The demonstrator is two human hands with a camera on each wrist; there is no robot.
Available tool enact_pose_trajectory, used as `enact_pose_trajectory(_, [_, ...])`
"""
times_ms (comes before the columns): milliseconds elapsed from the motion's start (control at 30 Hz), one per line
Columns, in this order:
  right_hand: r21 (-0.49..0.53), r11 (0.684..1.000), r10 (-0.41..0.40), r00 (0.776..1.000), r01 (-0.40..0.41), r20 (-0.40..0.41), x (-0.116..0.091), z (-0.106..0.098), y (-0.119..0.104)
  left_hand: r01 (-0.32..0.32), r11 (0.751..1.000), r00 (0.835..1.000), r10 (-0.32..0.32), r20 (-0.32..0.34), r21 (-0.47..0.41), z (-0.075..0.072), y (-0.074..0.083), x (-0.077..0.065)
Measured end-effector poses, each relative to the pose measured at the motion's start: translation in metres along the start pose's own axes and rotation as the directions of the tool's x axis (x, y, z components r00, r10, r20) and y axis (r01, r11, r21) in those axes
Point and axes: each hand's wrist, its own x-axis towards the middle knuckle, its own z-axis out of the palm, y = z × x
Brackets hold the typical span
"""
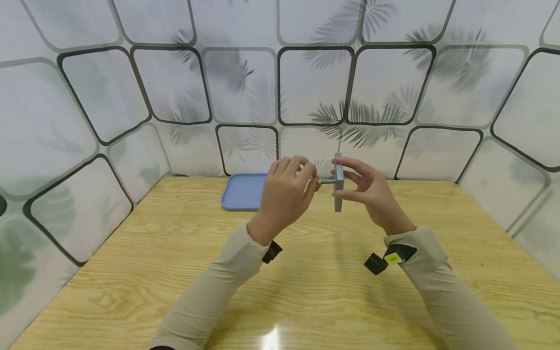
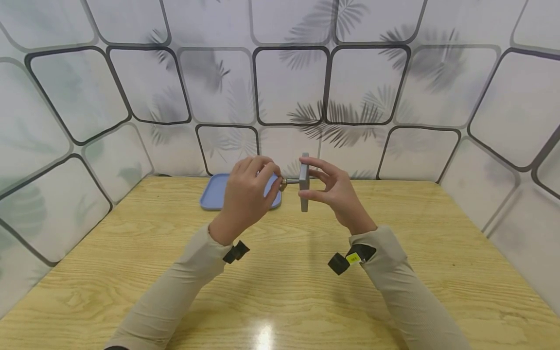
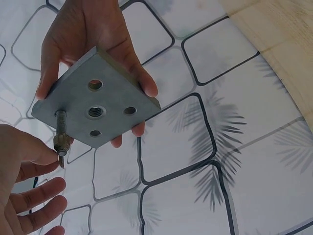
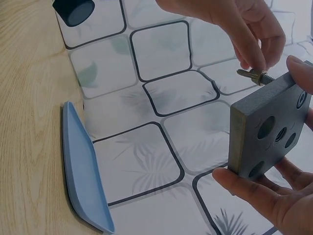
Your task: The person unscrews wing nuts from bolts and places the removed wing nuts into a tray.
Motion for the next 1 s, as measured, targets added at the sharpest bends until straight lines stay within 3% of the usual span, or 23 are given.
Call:
enact_pose_trajectory(100, [0.000,1.000,-0.004,1.000,0.004,0.001,-0.0001,-0.0005,0.0006,-0.010,1.000,1.000,0.010,0.017,-0.007,0.0008,0.0008,-0.0010])
enact_pose_trajectory(300, [-0.004,1.000,-0.013,1.000,0.013,0.008,0.0000,-0.0013,0.0009,-0.009,1.000,0.989,0.013,0.150,-0.026,-0.0001,0.0013,-0.0028])
enact_pose_trajectory(400, [-0.008,1.000,-0.008,1.000,0.008,0.007,0.0000,-0.0013,0.0007,-0.008,1.000,0.983,0.014,0.185,-0.030,-0.0005,0.0009,-0.0029])
enact_pose_trajectory(1000, [-0.014,1.000,0.005,1.000,-0.005,0.000,0.0002,-0.0003,-0.0013,0.050,0.999,0.996,-0.048,0.080,-0.015,-0.0015,-0.0010,0.0004])
